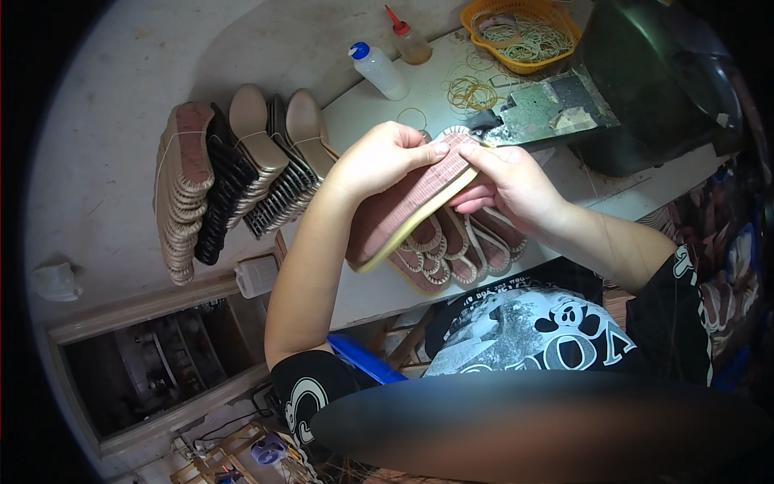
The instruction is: The recorder is inspecting and stacking a large quantity of shoe soles at a workbench.
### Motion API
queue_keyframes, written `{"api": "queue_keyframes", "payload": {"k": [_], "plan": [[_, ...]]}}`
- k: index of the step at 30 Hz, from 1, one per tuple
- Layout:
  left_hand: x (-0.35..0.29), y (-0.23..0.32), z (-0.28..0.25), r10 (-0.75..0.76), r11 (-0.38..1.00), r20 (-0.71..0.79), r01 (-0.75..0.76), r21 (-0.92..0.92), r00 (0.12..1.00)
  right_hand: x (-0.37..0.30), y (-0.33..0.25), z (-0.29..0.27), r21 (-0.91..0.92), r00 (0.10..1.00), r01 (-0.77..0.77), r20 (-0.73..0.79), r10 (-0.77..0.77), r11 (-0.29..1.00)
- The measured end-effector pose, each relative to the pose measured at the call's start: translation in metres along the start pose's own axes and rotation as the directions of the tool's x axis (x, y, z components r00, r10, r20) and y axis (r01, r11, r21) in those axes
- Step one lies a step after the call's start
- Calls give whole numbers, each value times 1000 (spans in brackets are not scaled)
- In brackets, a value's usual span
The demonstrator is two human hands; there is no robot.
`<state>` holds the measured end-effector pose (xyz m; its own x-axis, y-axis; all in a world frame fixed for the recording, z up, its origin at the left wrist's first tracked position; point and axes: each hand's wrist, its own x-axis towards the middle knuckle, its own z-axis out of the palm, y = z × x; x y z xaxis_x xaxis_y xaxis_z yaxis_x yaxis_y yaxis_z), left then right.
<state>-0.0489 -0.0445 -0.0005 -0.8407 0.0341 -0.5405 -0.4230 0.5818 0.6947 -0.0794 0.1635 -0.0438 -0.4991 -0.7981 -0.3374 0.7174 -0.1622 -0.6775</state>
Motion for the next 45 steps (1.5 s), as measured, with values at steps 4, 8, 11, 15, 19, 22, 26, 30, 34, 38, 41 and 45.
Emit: {"api": "queue_keyframes", "payload": {"k": [4, 8, 11, 15, 19, 22, 26, 30, 34, 38, 41, 45], "plan": [[-10, 2, 12, -72, 967, -2, 69, -246, 997, 0, 2, -4, -46, 1000, 16, -3, -16, 999], [-14, 11, 24, -172, 930, -34, 151, -334, 984, 2, 2, -13, -111, 998, 45, 42, -41, 993], [-13, 16, 32, -205, 849, 20, 188, -493, 979, -6, -2, -24, -120, 995, 27, 96, -16, 992], [-14, 7, 36, -229, 846, -55, 171, -505, 972, -41, 3, -36, -369, 986, 4, 158, 59, 929], [-7, 9, 34, -237, 876, -134, 152, -459, 962, -75, 23, -38, -204, 990, 0, 135, 28, 979], [-1, 7, 25, -91, 971, -243, 32, -236, 966, -65, 32, -39, -191, 996, 83, 47, -75, 978], [-2, -8, 23, -165, 970, -347, 87, -228, 923, -44, 18, -29, -47, 987, 160, 34, -158, 986], [3, -32, 39, -104, 969, -483, -22, -248, 869, -16, 27, -28, -67, 970, 240, 37, -238, 968], [-8, -17, 59, 60, 729, -373, -296, -617, 926, 4, 29, -25, -55, 970, 239, 51, -236, 969], [-4, -15, 55, 36, 690, -356, -281, -667, 934, -6, 24, -20, 12, 988, 114, 101, -114, 993], [-3, -13, 48, -37, 691, -336, -219, -689, 941, -27, 31, -18, -208, 984, 0, 173, 36, 978], [-1, -1, 38, -141, 841, -404, -106, -531, 904, -24, 41, -13, -71, 992, 10, 124, -1, 997]]}}
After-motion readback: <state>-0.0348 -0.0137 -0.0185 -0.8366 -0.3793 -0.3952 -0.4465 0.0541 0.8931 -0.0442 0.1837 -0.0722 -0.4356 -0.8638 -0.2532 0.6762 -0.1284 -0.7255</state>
